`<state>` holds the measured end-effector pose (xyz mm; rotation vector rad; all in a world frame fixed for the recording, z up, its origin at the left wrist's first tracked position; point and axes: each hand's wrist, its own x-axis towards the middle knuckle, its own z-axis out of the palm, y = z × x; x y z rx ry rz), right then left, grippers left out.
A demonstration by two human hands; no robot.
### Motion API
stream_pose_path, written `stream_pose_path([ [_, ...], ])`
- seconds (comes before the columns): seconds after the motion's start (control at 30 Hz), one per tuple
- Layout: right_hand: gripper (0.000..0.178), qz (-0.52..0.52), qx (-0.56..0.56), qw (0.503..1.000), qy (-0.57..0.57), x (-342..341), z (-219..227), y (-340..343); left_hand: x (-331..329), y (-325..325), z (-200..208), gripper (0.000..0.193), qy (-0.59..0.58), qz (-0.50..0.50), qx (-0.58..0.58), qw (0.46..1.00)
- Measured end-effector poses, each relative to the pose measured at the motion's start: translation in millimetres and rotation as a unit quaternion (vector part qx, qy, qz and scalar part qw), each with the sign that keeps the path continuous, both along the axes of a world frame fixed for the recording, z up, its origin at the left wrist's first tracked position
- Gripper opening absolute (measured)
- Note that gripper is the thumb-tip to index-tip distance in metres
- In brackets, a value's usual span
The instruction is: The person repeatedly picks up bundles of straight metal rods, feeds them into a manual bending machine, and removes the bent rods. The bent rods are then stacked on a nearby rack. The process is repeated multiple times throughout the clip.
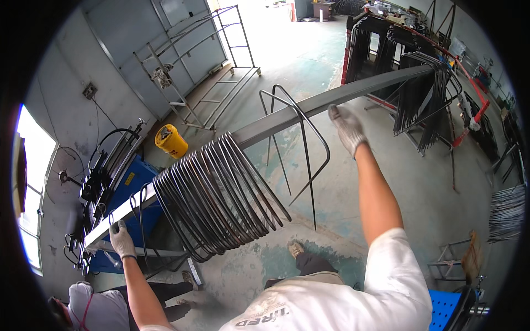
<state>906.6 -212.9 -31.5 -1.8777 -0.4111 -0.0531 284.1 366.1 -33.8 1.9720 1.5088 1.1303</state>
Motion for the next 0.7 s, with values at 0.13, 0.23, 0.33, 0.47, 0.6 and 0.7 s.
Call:
stream_pose_path([
  [0.13, 0.114, 0.309, 0.241, 0.859, 0.329, -8, -25, 64, -8, 11, 26, 0.045, 0.165, 0.110, 0.064, 0.978],
  [0.23, 0.117, 0.449, 0.336, 0.755, 0.339, -25, -69, 50, 22, -16, 69, 0.044, 0.116, 0.108, 0.084, 0.984],
  [0.33, 0.119, 0.473, 0.250, 0.797, 0.279, -94, -74, 20, -18, -15, 77, 0.051, 0.134, 0.165, 0.090, 0.973],
  [0.47, 0.121, 0.472, 0.166, 0.826, 0.262, -154, -99, -26, -81, 10, 46, 0.055, 0.123, 0.204, -0.004, 0.971],
  [0.6, 0.104, 0.372, 0.144, 0.890, 0.222, -167, -86, -28, -111, 23, 2, 0.058, -0.026, 0.111, -0.227, 0.967],
  [0.7, 0.089, 0.266, 0.241, 0.900, 0.248, -172, -59, -14, -49, -7, -1, 0.061, -0.164, -0.010, -0.340, 0.926],
])
